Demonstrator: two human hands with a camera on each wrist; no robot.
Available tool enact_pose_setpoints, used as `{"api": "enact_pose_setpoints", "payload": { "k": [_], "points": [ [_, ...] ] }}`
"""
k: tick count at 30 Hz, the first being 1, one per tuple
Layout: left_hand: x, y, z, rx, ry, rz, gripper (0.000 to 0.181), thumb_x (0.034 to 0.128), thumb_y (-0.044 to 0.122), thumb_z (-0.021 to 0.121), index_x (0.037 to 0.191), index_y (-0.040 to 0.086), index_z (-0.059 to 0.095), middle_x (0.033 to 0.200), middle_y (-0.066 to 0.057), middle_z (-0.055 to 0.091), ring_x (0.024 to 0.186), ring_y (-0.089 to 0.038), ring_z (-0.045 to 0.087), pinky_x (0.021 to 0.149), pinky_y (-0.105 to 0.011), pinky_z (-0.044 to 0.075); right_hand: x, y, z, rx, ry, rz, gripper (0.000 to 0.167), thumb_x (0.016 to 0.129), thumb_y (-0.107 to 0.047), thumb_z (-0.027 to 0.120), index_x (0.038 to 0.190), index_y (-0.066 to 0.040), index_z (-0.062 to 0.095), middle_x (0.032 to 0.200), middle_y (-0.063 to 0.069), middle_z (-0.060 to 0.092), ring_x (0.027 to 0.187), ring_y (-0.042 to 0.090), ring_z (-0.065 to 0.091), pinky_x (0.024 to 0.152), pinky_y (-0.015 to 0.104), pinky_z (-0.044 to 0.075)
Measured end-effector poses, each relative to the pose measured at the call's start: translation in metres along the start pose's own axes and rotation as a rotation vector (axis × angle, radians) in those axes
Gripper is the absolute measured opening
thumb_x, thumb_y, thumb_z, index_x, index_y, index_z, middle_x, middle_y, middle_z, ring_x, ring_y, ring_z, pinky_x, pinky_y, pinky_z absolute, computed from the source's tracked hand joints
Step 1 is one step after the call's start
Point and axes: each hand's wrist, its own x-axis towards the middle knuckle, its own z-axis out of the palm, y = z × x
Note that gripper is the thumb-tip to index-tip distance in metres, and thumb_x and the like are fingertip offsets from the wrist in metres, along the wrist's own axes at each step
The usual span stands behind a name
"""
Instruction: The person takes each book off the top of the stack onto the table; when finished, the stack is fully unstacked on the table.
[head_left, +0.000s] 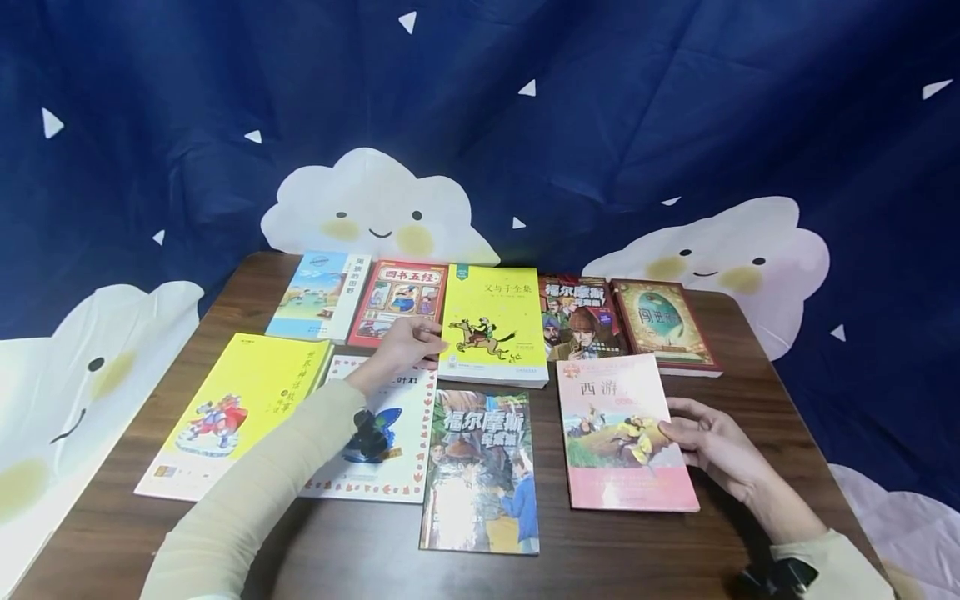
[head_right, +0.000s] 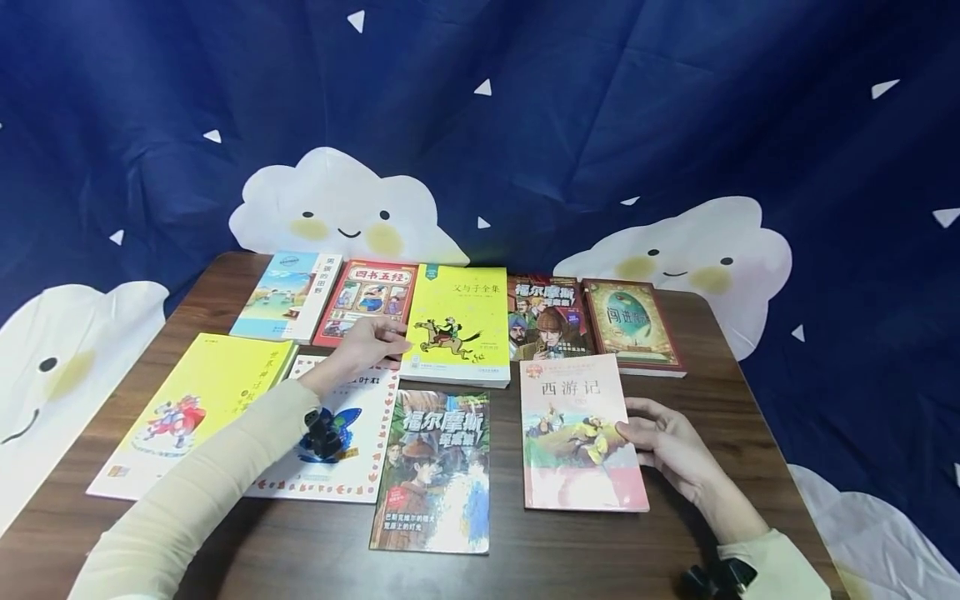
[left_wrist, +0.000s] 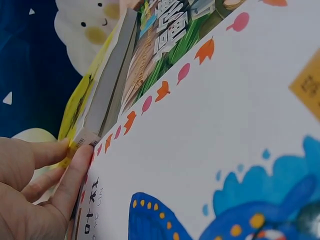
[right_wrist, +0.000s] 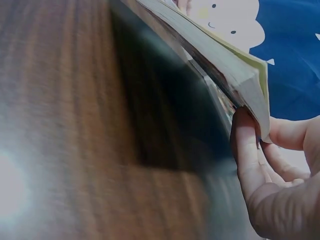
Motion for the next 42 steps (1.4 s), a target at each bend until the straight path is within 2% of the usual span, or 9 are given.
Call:
{"api": "enact_pose_setpoints", "payload": {
  "k": [6,10,15,20,23,25,29,35,42],
  "points": [
    [0.001,0.002,0.001,0.004,0.003,-0.007,0.039,0.0977,0.007,0.075,0.135,0.003,0.064,0.109,-0.012,0.072,0.082,-0.016,0.075,0.073,-0.030,0.070,0.000,0.010,0.007,-0.025,0.010,0.042,0.028,0.107,-0.006,0.058,0.126,-0.026,0.060,0.103,-0.006,0.078,0.090,0.009,0.075,0.075,0.030,0.069],
    [0.000,0.002,0.000,0.003,0.000,-0.006,0.040,0.0982,0.007,0.074,0.136,0.002,0.063,0.109,-0.012,0.071,0.083,-0.017,0.075,0.073,-0.029,0.070,0.004,0.010,0.012,-0.093,0.066,0.066,0.031,0.106,-0.008,0.062,0.135,-0.012,0.053,0.100,-0.006,0.077,0.089,0.009,0.075,0.075,0.032,0.070],
    [0.000,0.003,0.001,0.003,0.002,-0.004,0.040,0.0980,0.007,0.074,0.136,0.002,0.063,0.110,-0.013,0.072,0.081,-0.016,0.075,0.073,-0.030,0.070,0.009,0.010,0.018,-0.335,0.154,0.051,0.055,0.104,-0.014,0.068,0.146,0.011,0.042,0.094,-0.003,0.073,0.082,0.009,0.074,0.069,0.033,0.070],
    [0.000,0.003,0.002,0.005,0.001,-0.008,0.041,0.0973,0.007,0.075,0.136,0.002,0.063,0.111,-0.014,0.072,0.079,-0.015,0.074,0.073,-0.029,0.070,0.011,0.005,0.023,-0.628,0.303,0.002,0.046,0.101,-0.020,0.072,0.134,0.011,0.059,0.087,0.009,0.073,0.065,0.011,0.070,0.057,0.032,0.067],
    [0.000,0.003,0.002,0.002,-0.001,-0.006,0.041,0.0973,0.007,0.075,0.136,0.002,0.063,0.114,-0.016,0.072,0.078,-0.015,0.074,0.073,-0.029,0.070,0.014,-0.004,0.026,-0.702,0.384,-0.047,0.037,0.101,-0.019,0.073,0.125,0.009,0.066,0.084,0.013,0.074,0.059,0.012,0.067,0.052,0.031,0.065],
    [0.000,0.003,0.002,0.009,0.003,-0.008,0.040,0.0979,0.007,0.075,0.136,0.002,0.063,0.116,-0.018,0.072,0.077,-0.015,0.074,0.072,-0.029,0.070,0.020,-0.011,0.027,-0.688,0.395,-0.082,0.035,0.101,-0.017,0.072,0.124,0.009,0.067,0.083,0.012,0.075,0.058,0.011,0.067,0.052,0.031,0.066],
    [-0.001,0.004,0.002,0.015,0.009,-0.011,0.039,0.0981,0.007,0.074,0.135,0.001,0.063,0.119,-0.020,0.073,0.076,-0.015,0.074,0.071,-0.029,0.070,0.040,-0.029,0.036,-0.559,0.314,-0.128,0.039,0.101,-0.012,0.071,0.127,0.015,0.062,0.083,0.006,0.076,0.061,0.010,0.068,0.058,0.033,0.068],
    [-0.001,0.000,0.000,0.003,-0.013,0.009,0.040,0.0988,0.007,0.073,0.136,0.000,0.062,0.120,-0.020,0.072,0.080,-0.014,0.075,0.072,-0.029,0.070,0.084,-0.046,0.062,-0.422,0.177,-0.061,0.045,0.102,-0.014,0.069,0.135,0.015,0.057,0.094,0.013,0.080,0.070,0.015,0.077,0.070,0.036,0.071],
    [-0.001,0.001,0.001,0.013,0.001,0.005,0.039,0.0982,0.007,0.074,0.135,0.001,0.063,0.119,-0.020,0.073,0.077,-0.015,0.075,0.071,-0.029,0.070,0.137,-0.051,0.089,-0.344,0.128,0.021,0.050,0.104,-0.020,0.068,0.144,0.007,0.055,0.107,0.013,0.079,0.078,0.014,0.078,0.076,0.032,0.071]
  ]
}}
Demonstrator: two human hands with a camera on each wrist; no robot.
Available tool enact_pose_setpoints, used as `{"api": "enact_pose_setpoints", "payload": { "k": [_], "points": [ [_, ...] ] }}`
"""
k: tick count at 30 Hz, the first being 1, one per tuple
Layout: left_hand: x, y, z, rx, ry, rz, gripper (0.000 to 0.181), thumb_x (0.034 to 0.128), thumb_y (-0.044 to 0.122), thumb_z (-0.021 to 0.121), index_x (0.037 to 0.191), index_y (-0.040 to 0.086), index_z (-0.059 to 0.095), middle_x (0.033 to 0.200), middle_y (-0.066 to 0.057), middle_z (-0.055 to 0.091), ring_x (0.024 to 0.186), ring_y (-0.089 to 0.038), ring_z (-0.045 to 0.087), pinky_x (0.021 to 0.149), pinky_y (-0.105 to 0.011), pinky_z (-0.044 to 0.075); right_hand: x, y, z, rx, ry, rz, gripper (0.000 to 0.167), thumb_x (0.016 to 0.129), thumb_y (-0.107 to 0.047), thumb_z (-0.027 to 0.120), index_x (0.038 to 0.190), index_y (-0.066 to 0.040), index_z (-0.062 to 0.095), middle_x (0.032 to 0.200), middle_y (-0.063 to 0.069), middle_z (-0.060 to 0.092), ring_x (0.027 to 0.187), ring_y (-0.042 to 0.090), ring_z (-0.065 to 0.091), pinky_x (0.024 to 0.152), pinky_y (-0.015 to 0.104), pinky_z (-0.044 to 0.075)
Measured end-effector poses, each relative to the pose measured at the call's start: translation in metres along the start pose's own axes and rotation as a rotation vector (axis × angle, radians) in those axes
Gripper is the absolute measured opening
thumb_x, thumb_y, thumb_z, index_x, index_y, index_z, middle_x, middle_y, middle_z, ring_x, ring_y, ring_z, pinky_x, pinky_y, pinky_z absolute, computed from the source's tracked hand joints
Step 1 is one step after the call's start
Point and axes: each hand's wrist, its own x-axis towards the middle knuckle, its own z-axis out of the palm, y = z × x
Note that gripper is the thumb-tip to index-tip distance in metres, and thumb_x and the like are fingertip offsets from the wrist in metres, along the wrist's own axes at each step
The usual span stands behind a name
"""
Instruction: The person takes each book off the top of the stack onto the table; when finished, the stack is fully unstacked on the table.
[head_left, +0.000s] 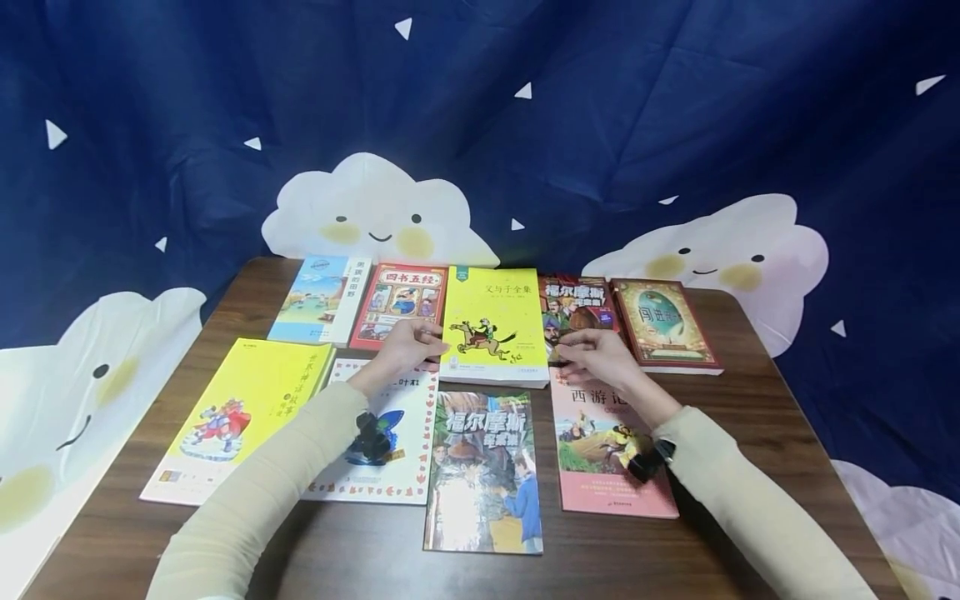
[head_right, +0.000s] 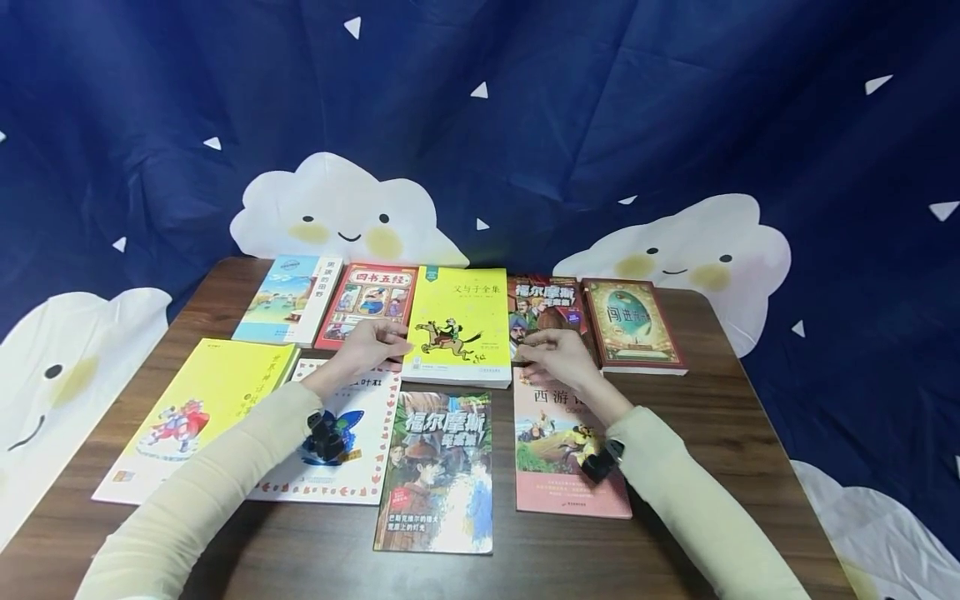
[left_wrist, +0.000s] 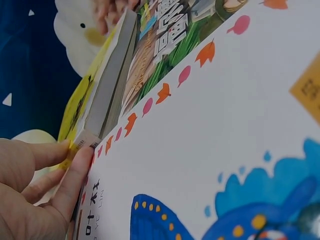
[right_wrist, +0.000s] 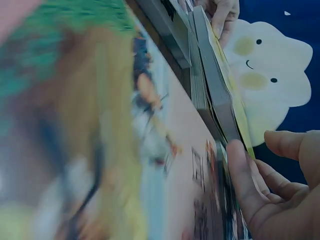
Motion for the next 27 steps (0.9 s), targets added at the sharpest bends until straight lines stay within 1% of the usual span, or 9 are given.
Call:
{"api": "enact_pose_setpoints", "payload": {
  "k": [3,5,9,12,15,18,21,24,27],
  "points": [
    [0.000,0.000,0.001,0.004,0.008,-0.012,0.039,0.0981,0.008,0.074,0.135,0.001,0.063,0.116,-0.018,0.074,0.076,-0.014,0.074,0.070,-0.029,0.070,0.016,-0.002,0.012,-0.044,0.001,0.004,0.050,0.104,-0.024,0.068,0.144,0.004,0.057,0.114,0.015,0.077,0.078,0.013,0.077,0.075,0.031,0.070],
    [-0.001,0.001,0.001,0.001,0.013,-0.022,0.039,0.0980,0.008,0.075,0.135,0.001,0.064,0.114,-0.017,0.073,0.076,-0.014,0.074,0.070,-0.029,0.070,0.024,-0.002,0.018,-0.083,0.024,0.011,0.050,0.103,-0.027,0.069,0.143,0.001,0.059,0.118,0.019,0.075,0.077,0.013,0.075,0.073,0.030,0.070],
    [-0.002,0.002,0.002,-0.003,0.012,-0.024,0.040,0.0974,0.008,0.075,0.136,0.002,0.064,0.113,-0.016,0.073,0.076,-0.014,0.074,0.071,-0.030,0.070,0.033,-0.003,0.027,-0.178,0.089,0.023,0.058,0.100,-0.036,0.073,0.144,-0.001,0.060,0.123,0.024,0.073,0.073,0.015,0.074,0.067,0.033,0.069],
    [-0.003,0.003,0.002,-0.002,0.016,-0.015,0.040,0.0975,0.008,0.075,0.136,0.002,0.064,0.114,-0.016,0.073,0.076,-0.013,0.074,0.071,-0.029,0.070,0.036,-0.005,0.032,-0.256,0.118,0.028,0.066,0.096,-0.042,0.078,0.144,-0.002,0.059,0.115,0.023,0.075,0.070,0.018,0.075,0.063,0.035,0.068],
    [-0.004,0.003,0.002,-0.010,0.024,-0.011,0.040,0.0973,0.008,0.076,0.135,0.001,0.064,0.115,-0.017,0.074,0.074,-0.012,0.073,0.069,-0.027,0.069,0.037,-0.008,0.036,-0.300,0.133,0.044,0.068,0.092,-0.044,0.082,0.141,-0.002,0.061,0.101,0.017,0.076,0.068,0.021,0.074,0.060,0.034,0.066],
    [-0.004,0.002,0.002,-0.019,0.020,-0.011,0.041,0.0969,0.008,0.076,0.135,0.001,0.064,0.114,-0.017,0.075,0.071,-0.011,0.072,0.066,-0.026,0.068,0.039,-0.010,0.037,-0.303,0.128,0.067,0.065,0.092,-0.040,0.083,0.138,-0.001,0.061,0.098,0.015,0.076,0.068,0.021,0.073,0.058,0.033,0.064],
    [-0.005,0.001,0.003,-0.026,0.020,-0.009,0.042,0.0962,0.010,0.077,0.135,0.000,0.064,0.114,-0.018,0.076,0.071,-0.011,0.073,0.064,-0.025,0.068,0.041,-0.011,0.036,-0.266,0.113,0.092,0.061,0.094,-0.035,0.082,0.137,0.001,0.060,0.107,0.018,0.074,0.072,0.020,0.071,0.061,0.033,0.065],
    [-0.005,0.001,0.004,-0.020,0.025,-0.002,0.043,0.0955,0.011,0.079,0.134,0.000,0.065,0.116,-0.020,0.077,0.073,-0.010,0.074,0.065,-0.025,0.068,0.043,-0.012,0.032,-0.235,0.085,0.106,0.059,0.095,-0.031,0.081,0.138,0.004,0.058,0.114,0.020,0.070,0.076,0.017,0.069,0.067,0.031,0.067],
    [-0.005,0.002,0.005,-0.022,0.029,-0.002,0.042,0.0951,0.011,0.079,0.134,0.000,0.065,0.114,-0.020,0.077,0.073,-0.011,0.074,0.066,-0.024,0.068,0.044,-0.014,0.026,-0.201,0.050,0.127,0.060,0.097,-0.029,0.079,0.142,0.005,0.056,0.107,0.014,0.067,0.075,0.014,0.066,0.069,0.027,0.067]
  ]
}}
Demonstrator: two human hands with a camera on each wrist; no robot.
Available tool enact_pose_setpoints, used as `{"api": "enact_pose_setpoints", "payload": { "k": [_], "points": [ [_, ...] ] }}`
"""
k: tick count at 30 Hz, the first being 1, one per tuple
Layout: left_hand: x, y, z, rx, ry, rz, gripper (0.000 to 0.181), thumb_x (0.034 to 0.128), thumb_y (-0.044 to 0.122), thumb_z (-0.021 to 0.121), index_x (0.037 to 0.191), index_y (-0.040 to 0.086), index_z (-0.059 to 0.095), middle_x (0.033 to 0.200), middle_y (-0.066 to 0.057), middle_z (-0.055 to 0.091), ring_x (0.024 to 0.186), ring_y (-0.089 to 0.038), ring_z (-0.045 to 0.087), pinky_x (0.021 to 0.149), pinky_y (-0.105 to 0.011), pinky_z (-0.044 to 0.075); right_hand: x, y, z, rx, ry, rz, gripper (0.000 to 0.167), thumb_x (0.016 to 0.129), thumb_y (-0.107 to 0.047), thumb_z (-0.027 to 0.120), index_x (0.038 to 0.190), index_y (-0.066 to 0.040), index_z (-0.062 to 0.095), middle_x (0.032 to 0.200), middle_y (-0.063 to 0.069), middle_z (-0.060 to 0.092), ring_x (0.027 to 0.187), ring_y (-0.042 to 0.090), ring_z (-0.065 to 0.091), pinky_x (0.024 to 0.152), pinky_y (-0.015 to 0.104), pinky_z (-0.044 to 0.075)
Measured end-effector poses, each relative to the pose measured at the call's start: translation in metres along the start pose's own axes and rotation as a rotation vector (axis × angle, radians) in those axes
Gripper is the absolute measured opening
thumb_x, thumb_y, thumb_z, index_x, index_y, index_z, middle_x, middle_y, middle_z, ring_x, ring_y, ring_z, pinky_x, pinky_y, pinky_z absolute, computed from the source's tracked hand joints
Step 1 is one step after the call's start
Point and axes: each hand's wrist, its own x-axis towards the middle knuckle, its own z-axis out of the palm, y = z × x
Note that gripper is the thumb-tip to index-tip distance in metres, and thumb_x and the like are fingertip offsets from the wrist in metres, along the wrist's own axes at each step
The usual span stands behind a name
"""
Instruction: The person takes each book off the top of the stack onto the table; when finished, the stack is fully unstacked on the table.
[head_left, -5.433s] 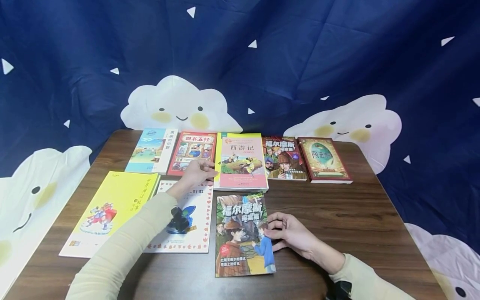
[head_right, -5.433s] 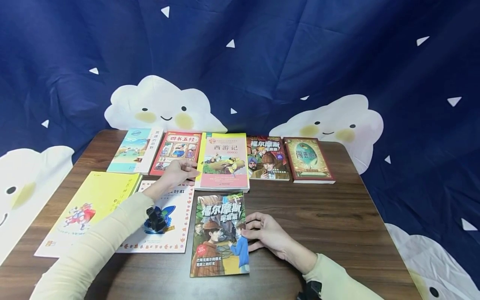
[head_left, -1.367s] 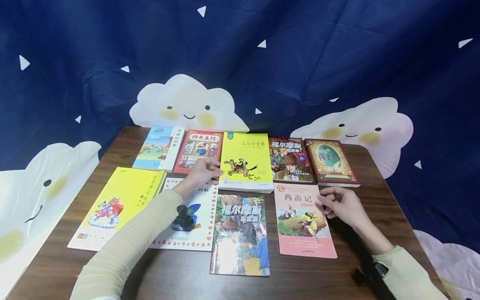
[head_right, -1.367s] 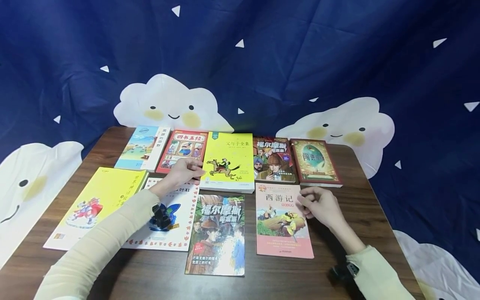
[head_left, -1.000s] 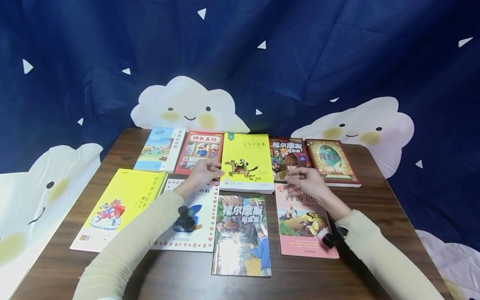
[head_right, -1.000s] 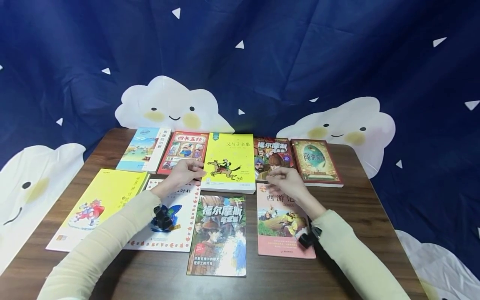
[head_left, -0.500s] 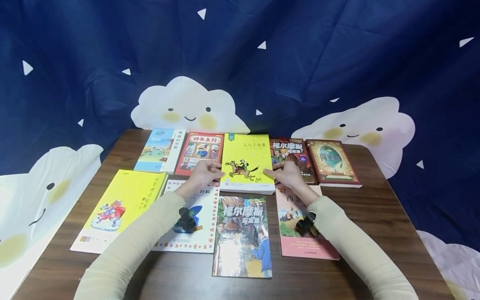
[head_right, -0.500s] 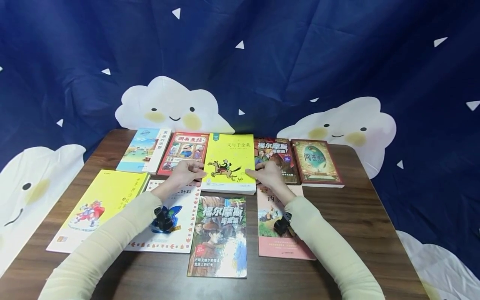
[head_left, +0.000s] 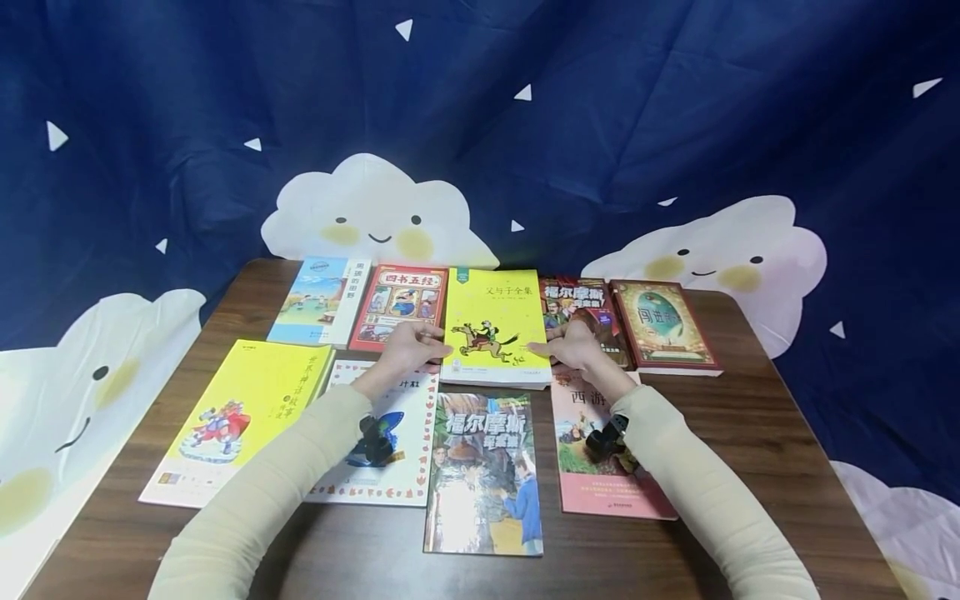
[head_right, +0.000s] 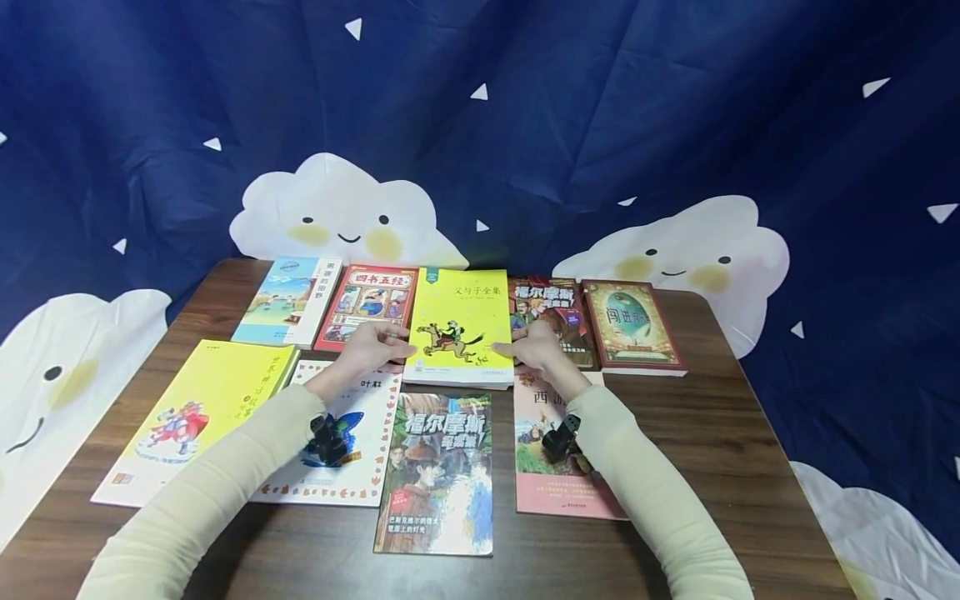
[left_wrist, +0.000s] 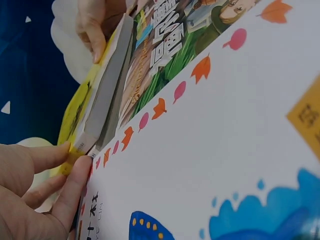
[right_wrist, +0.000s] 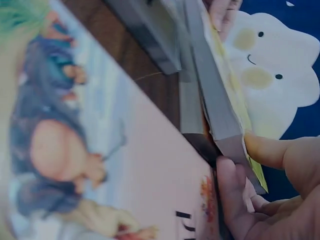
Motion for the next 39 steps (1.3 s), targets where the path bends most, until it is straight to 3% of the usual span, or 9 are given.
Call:
{"api": "enact_pose_setpoints", "payload": {
  "k": [4,8,17,28,30,32,36,39],
  "points": [
    [0.000,0.000,0.003,-0.005,0.001,-0.007,0.040,0.0970,0.014,0.078,0.132,-0.001,0.067,0.109,-0.018,0.078,0.072,-0.012,0.073,0.066,-0.025,0.068,-0.003,0.002,-0.011,0.100,-0.054,0.018,0.062,0.100,-0.028,0.075,0.148,0.004,0.052,0.094,0.002,0.069,0.071,0.010,0.068,0.067,0.025,0.066],
    [0.002,0.000,0.005,0.010,-0.008,0.000,0.040,0.0973,0.013,0.077,0.132,-0.003,0.067,0.110,-0.019,0.077,0.073,-0.011,0.073,0.068,-0.026,0.069,-0.007,0.009,-0.026,0.241,-0.096,0.011,0.064,0.102,-0.021,0.071,0.153,0.006,0.044,0.091,-0.007,0.076,0.078,0.008,0.076,0.074,0.026,0.069],
    [0.000,0.000,0.006,0.047,0.006,0.017,0.038,0.0932,0.004,0.078,0.129,-0.003,0.069,0.107,-0.016,0.074,0.068,-0.010,0.072,0.065,-0.023,0.067,-0.025,0.031,-0.057,0.362,-0.152,-0.061,0.074,0.105,-0.011,0.064,0.163,0.007,0.022,0.095,-0.008,0.077,0.084,0.009,0.079,0.078,0.025,0.069],
    [0.002,-0.001,0.005,0.064,0.019,0.021,0.035,0.0916,0.002,0.079,0.125,-0.003,0.071,0.106,-0.015,0.073,0.070,-0.011,0.072,0.066,-0.025,0.068,-0.073,0.060,-0.078,0.517,-0.065,-0.088,0.082,0.105,-0.013,0.065,0.167,0.002,0.014,0.101,-0.014,0.077,0.090,0.004,0.076,0.077,0.020,0.067],
    [0.002,0.000,0.005,0.066,0.018,0.023,0.034,0.0917,0.002,0.079,0.125,-0.003,0.071,0.107,-0.016,0.074,0.070,-0.012,0.072,0.066,-0.025,0.068,-0.084,0.067,-0.085,0.550,-0.050,-0.086,0.077,0.104,-0.012,0.066,0.166,0.001,0.021,0.101,-0.013,0.078,0.091,0.005,0.076,0.077,0.019,0.066],
    [0.001,0.001,0.005,0.069,0.016,0.028,0.034,0.0920,0.002,0.079,0.125,-0.003,0.071,0.108,-0.017,0.073,0.070,-0.012,0.072,0.066,-0.025,0.068,-0.095,0.075,-0.093,0.588,-0.043,-0.090,0.062,0.104,-0.008,0.066,0.158,-0.005,0.037,0.101,-0.011,0.079,0.091,0.006,0.077,0.076,0.021,0.066],
    [0.001,0.002,0.005,0.059,0.013,0.026,0.034,0.0923,0.001,0.078,0.125,-0.003,0.071,0.109,-0.018,0.073,0.069,-0.012,0.072,0.066,-0.024,0.068,-0.118,0.097,-0.110,0.652,-0.038,-0.115,0.029,0.103,-0.002,0.063,0.126,-0.022,0.062,0.102,-0.007,0.081,0.091,0.009,0.078,0.074,0.024,0.067],
    [0.001,0.002,0.004,0.051,0.007,0.029,0.033,0.0924,0.000,0.078,0.125,-0.004,0.070,0.109,-0.018,0.074,0.068,-0.012,0.072,0.065,-0.024,0.068,-0.136,0.116,-0.123,0.667,-0.028,-0.139,0.033,0.104,0.001,0.060,0.116,-0.028,0.068,0.104,-0.007,0.080,0.092,0.009,0.077,0.073,0.024,0.066]
  ]
}}
